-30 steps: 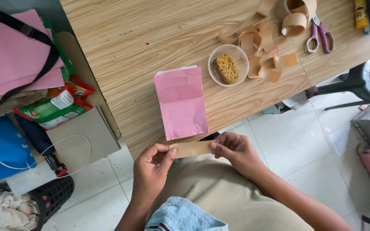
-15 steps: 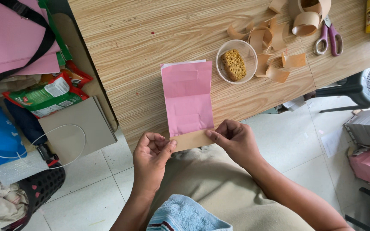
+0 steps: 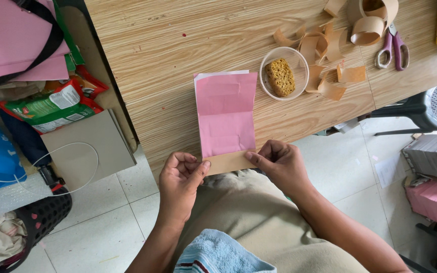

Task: The person repeatedly applies adhesive tape to the spine of pink paper stacks, folds the paper over the tape, and presses it flat to form a notebook cover. The person uses a sponge to apply adhesive to the tape and scissors to trim excess tape. Finished notebooks are stacked on the table.

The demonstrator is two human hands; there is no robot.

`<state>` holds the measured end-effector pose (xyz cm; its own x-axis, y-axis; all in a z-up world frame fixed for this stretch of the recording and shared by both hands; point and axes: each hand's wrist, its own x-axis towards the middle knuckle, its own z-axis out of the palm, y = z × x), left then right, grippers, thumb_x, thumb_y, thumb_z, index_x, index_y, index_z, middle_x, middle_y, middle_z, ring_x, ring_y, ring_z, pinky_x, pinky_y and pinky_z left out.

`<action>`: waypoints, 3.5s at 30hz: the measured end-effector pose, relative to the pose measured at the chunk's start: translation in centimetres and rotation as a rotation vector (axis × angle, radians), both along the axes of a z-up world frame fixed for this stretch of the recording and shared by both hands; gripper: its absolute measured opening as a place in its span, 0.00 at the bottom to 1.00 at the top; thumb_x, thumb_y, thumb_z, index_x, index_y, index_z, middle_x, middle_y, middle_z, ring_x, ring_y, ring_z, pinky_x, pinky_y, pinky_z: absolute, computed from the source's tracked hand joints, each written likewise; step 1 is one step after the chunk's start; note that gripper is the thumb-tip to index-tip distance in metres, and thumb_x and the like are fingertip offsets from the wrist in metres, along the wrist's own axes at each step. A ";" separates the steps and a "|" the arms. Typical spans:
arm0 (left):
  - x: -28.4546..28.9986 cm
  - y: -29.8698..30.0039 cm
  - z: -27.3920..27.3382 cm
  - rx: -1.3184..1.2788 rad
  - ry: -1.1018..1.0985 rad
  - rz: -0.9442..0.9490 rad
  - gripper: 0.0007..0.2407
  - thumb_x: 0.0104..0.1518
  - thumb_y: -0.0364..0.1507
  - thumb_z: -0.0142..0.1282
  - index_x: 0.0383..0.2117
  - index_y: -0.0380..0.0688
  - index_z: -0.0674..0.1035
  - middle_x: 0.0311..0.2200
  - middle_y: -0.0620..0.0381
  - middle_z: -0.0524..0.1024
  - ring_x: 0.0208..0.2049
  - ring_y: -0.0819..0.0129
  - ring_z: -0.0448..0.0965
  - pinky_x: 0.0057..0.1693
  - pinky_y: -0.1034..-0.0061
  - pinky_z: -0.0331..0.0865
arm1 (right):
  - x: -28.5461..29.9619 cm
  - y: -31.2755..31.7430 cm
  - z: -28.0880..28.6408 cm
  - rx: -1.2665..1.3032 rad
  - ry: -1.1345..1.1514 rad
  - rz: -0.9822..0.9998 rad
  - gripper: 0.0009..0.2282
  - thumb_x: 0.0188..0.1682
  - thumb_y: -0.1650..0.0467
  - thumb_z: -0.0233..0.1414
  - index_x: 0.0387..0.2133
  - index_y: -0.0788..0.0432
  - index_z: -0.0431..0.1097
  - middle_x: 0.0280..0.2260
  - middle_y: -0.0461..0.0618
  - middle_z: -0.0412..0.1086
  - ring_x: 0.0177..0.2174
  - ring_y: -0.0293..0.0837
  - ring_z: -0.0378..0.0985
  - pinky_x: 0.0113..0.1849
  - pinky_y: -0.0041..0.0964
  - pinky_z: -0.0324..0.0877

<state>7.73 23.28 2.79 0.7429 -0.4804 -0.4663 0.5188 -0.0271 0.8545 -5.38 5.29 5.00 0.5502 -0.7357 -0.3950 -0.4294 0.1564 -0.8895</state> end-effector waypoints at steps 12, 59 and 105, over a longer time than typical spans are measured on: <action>-0.2 -0.1 -1.3 0.018 0.073 0.006 0.11 0.52 0.22 0.69 0.35 0.36 0.76 0.22 0.52 0.80 0.22 0.77 0.77 0.29 0.88 0.71 | -0.2 0.3 -0.5 0.058 -0.027 -0.049 0.14 0.38 0.75 0.69 0.12 0.65 0.69 0.07 0.45 0.55 0.12 0.32 0.56 0.17 0.23 0.49; 0.1 -2.6 0.6 0.175 -0.153 -0.060 0.28 0.39 0.34 0.79 0.41 0.42 0.69 0.28 0.59 0.66 0.31 0.73 0.67 0.37 0.81 0.62 | 1.1 -0.1 -2.3 0.096 -0.065 -0.011 0.22 0.36 0.69 0.71 0.37 0.60 0.64 0.22 0.46 0.60 0.24 0.36 0.62 0.28 0.28 0.54; 4.9 -1.8 6.5 -0.222 -1.828 -0.239 0.07 0.64 0.28 0.54 0.32 0.50 0.85 0.32 0.63 0.81 0.35 0.67 0.84 0.50 0.64 0.75 | 1.1 -1.1 5.4 -1.454 -0.573 0.480 0.19 0.60 0.63 0.39 0.36 0.52 0.81 0.34 0.46 0.79 0.35 0.45 0.82 0.46 0.42 0.68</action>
<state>12.62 21.44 9.33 0.1033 -0.5706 0.8147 -0.9344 0.2250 0.2761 -4.32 4.16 10.44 0.6473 -0.0122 0.7621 0.2305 -0.9499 -0.2110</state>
